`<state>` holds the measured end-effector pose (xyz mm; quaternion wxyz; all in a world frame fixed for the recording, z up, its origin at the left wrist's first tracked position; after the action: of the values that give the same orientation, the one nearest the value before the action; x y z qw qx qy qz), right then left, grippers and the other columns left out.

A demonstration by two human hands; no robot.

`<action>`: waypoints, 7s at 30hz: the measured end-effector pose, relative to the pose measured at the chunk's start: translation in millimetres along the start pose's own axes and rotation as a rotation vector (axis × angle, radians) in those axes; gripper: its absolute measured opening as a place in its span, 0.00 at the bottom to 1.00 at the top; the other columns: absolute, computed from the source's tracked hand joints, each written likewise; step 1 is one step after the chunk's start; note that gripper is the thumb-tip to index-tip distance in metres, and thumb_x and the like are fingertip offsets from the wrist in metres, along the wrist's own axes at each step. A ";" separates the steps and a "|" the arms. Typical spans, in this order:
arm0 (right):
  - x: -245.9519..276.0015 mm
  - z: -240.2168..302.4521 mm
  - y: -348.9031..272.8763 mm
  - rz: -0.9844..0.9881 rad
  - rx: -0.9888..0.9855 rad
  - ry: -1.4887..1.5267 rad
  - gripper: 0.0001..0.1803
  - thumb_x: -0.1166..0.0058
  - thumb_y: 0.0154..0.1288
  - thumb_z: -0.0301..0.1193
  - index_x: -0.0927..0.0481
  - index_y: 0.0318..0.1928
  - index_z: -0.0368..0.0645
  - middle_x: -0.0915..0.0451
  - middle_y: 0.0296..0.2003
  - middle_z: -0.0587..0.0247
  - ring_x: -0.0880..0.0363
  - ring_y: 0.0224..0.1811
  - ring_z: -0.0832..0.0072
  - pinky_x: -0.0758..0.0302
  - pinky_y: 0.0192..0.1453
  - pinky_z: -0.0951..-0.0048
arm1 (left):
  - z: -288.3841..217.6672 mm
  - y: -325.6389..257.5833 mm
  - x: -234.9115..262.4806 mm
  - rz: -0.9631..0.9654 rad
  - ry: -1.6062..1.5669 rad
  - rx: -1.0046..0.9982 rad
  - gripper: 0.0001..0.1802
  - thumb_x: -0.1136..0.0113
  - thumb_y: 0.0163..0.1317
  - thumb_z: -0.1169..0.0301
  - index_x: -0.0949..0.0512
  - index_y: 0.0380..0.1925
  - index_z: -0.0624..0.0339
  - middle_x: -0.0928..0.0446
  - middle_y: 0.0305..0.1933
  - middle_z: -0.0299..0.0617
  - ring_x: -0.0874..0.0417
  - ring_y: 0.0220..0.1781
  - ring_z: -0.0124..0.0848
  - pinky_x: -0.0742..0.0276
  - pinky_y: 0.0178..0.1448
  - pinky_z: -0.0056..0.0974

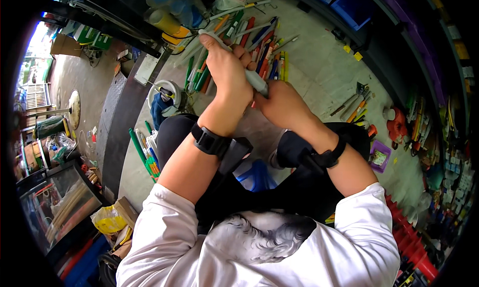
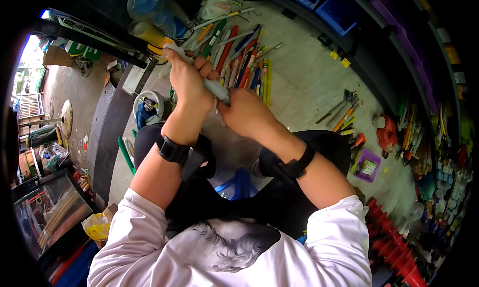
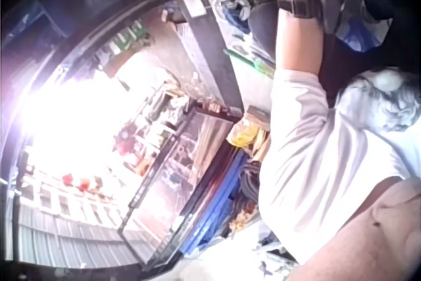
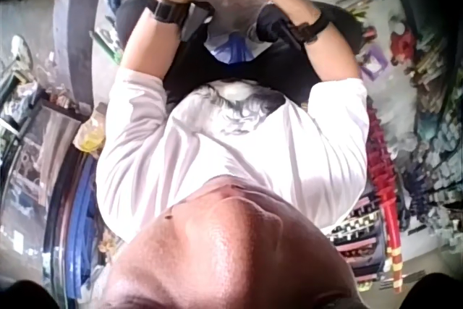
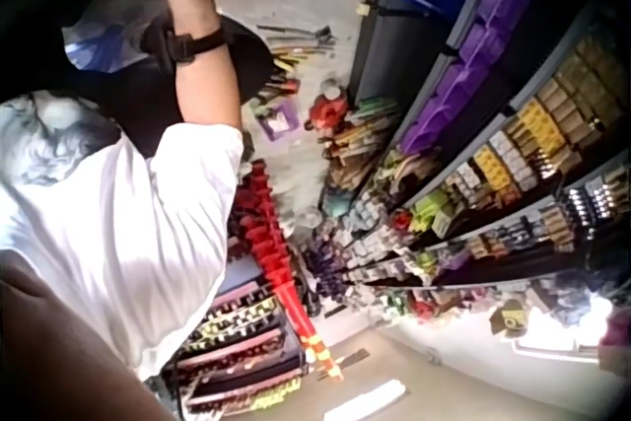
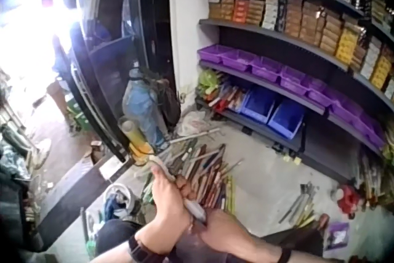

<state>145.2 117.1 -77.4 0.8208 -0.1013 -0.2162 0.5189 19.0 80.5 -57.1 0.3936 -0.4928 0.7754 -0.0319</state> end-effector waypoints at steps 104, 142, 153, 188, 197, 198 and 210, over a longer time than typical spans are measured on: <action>16.8 -23.3 9.2 -0.170 0.224 0.316 0.07 0.42 0.66 0.29 0.20 0.34 0.38 0.27 0.18 0.71 0.27 0.22 0.81 0.31 0.27 0.72 | -41.0 -11.0 2.4 0.673 0.594 -0.294 0.18 0.31 0.63 0.70 0.19 0.48 0.72 0.20 0.29 0.34 0.25 0.26 0.18 0.29 0.30 0.28; 47.1 42.0 -25.5 -0.493 0.848 0.206 0.11 0.33 0.63 0.26 0.15 0.45 0.37 0.20 0.32 0.65 0.21 0.33 0.76 0.25 0.38 0.75 | 34.0 41.6 38.1 0.183 0.105 0.409 0.19 0.47 0.73 0.49 0.26 0.41 0.54 0.22 0.38 0.35 0.19 0.39 0.31 0.20 0.45 0.41; 58.9 38.3 -24.3 -0.562 0.944 -0.016 0.11 0.34 0.63 0.24 0.17 0.46 0.37 0.25 0.40 0.61 0.24 0.36 0.77 0.26 0.39 0.77 | 49.2 -0.8 5.6 0.271 0.108 0.555 0.16 0.48 0.76 0.55 0.25 0.41 0.57 0.24 0.35 0.34 0.24 0.27 0.21 0.27 0.26 0.23; 162.8 7.1 -18.1 -0.699 0.694 -0.778 0.16 0.38 0.62 0.27 0.17 0.50 0.56 0.22 0.45 0.69 0.24 0.54 0.65 0.45 0.74 0.45 | -22.8 -22.0 -9.8 0.813 -0.323 1.017 0.36 0.60 0.77 0.64 0.57 0.70 0.86 0.36 0.15 0.31 0.37 0.15 0.18 0.38 0.15 0.22; 89.2 0.6 10.6 -0.216 0.703 -0.366 0.19 0.42 0.68 0.29 0.22 0.59 0.47 0.22 0.49 0.60 0.24 0.55 0.58 0.28 0.60 0.64 | -13.0 -3.3 -1.1 0.396 0.293 0.584 0.24 0.47 0.74 0.49 0.25 0.35 0.62 0.26 0.21 0.36 0.28 0.19 0.21 0.40 0.16 0.24; 82.0 -3.9 15.4 -0.175 0.714 -0.260 0.19 0.43 0.69 0.29 0.23 0.60 0.46 0.21 0.49 0.59 0.24 0.55 0.57 0.27 0.60 0.64 | -17.7 -8.6 -6.0 0.348 0.420 0.434 0.24 0.46 0.73 0.48 0.26 0.32 0.58 0.25 0.22 0.38 0.27 0.19 0.22 0.39 0.16 0.25; 64.9 2.1 15.7 -0.104 0.694 0.062 0.19 0.44 0.73 0.31 0.26 0.62 0.44 0.22 0.45 0.65 0.23 0.50 0.75 0.26 0.53 0.71 | -42.4 -23.5 -11.7 0.850 0.454 -0.425 0.31 0.43 0.73 0.55 0.27 0.51 0.83 0.31 0.17 0.37 0.36 0.13 0.21 0.42 0.19 0.28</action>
<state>155.4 182.1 -65.4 0.8378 0.1791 -0.0069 0.5158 11.6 63.3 -10.9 0.0853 -0.1847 0.9619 0.1827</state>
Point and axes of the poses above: each hand's wrist, its own y-axis towards the middle knuckle, its own x-axis out of the back of the hand, z = x × y, the point moved 3 cm from there along y, towards the middle knuckle
